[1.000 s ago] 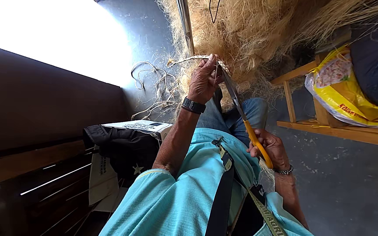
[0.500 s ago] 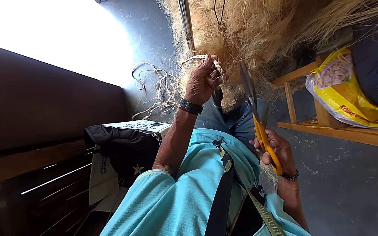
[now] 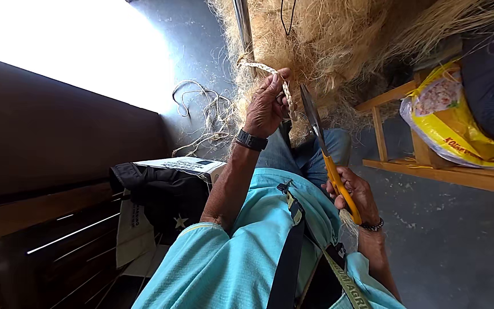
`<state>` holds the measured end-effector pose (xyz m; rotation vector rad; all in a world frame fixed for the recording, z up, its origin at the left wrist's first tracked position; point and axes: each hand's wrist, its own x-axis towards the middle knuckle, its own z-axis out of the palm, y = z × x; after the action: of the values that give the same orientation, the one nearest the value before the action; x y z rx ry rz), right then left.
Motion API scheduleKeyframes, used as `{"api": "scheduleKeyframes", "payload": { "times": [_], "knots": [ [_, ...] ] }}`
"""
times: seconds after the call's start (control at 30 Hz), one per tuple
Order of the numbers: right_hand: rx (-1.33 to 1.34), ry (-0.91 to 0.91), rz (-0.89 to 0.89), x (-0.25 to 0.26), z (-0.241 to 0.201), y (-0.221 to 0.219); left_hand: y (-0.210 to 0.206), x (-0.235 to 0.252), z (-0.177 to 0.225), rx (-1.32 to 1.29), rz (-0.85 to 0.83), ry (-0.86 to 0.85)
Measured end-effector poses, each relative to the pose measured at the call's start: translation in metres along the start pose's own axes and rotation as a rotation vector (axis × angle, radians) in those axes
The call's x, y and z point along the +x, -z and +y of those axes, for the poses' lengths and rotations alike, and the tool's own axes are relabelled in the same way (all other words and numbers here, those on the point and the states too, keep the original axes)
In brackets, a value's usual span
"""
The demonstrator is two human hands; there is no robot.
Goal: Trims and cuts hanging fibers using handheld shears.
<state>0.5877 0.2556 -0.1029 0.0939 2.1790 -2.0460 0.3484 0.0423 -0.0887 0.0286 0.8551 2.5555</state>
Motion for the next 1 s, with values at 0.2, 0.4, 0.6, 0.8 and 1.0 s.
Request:
{"api": "scheduleKeyframes", "payload": {
  "times": [0.2,0.4,0.6,0.8,1.0],
  "knots": [
    [0.014,-0.009,-0.005,0.003,0.001,-0.008,-0.002,0.001,-0.005,0.035,0.008,-0.027],
    [0.045,-0.003,-0.005,0.004,0.002,-0.014,-0.004,0.0,-0.007,0.089,0.061,-0.081],
    [0.071,-0.02,-0.008,0.004,0.001,-0.013,-0.005,0.0,-0.008,0.098,0.099,-0.064],
    [0.069,-0.019,-0.005,0.004,0.002,-0.012,-0.004,0.0,-0.01,0.087,0.1,-0.047],
    [0.084,-0.031,-0.02,0.005,0.002,-0.009,-0.005,0.0,-0.012,0.093,0.129,-0.058]
  ]
}}
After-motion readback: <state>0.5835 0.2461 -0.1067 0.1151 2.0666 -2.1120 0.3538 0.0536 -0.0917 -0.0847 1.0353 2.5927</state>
